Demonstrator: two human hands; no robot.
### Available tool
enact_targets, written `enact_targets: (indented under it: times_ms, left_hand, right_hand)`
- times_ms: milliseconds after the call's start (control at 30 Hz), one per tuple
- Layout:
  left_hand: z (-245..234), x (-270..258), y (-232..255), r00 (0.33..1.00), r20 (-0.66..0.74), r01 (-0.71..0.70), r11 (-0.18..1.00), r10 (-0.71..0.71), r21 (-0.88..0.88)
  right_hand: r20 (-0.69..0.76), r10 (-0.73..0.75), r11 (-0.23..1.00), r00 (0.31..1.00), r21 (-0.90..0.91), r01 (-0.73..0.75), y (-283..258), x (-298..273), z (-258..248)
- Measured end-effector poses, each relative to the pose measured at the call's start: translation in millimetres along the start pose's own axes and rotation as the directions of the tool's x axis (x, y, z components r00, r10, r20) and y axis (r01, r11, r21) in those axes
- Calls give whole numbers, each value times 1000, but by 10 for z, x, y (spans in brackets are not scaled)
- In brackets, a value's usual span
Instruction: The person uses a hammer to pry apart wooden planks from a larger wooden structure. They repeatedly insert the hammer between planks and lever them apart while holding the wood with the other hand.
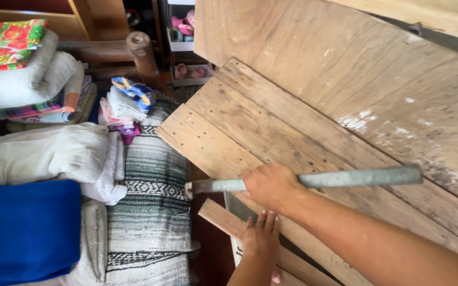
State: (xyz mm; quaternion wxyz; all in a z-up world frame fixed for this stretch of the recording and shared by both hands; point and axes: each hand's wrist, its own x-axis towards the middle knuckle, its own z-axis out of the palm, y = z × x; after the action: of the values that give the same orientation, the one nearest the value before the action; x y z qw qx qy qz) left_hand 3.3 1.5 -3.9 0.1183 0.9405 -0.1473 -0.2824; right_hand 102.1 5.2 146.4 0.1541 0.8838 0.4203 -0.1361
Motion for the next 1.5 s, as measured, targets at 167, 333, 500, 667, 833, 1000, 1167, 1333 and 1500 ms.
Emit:
enact_targets:
  times_ms: [167,333,500,667,833,1000,1167,1333,1500]
  left_hand:
    - [71,36,20,998,57,-16,1000,17,-7]
    - [-12,-5,-51,999,12,-42,999,41,3]
    - [-144,-4,-131,997,8,-77,990,79,-117]
    - [-503,-84,-535,1000,-1,28,1000,-28,-9]
    - [-570,-284,-786,979,-41,197,979,-200,-54]
    - [-538,-230,-775,973,-20,228,973,-229,-45]
    - [-558,-102,-711,973,69,223,973,-219,-52]
    - [-579,-45,-774,968,66,248,963,-242,-107]
    - [-612,30,-704,977,91,193,981,-191,-16]
  right_hand:
    - [-26,-68,998,997,0,68,-24,72,67]
    - [44,20,999,999,30,-21,15,138,-79]
    - [85,16,1000,996,-8,-15,-4,109,-225]
    - [263,69,998,962,-12,-68,-143,91,-378]
    - [43,-7,998,999,59,5,-157,185,-305]
    - [60,-26,999,998,-43,28,-140,463,-216]
    - [43,-63,998,997,9,63,-114,413,-183]
    - [63,-2,999,998,35,-1,-104,595,-339]
    - [81,-25,998,996,64,20,-119,624,-374]
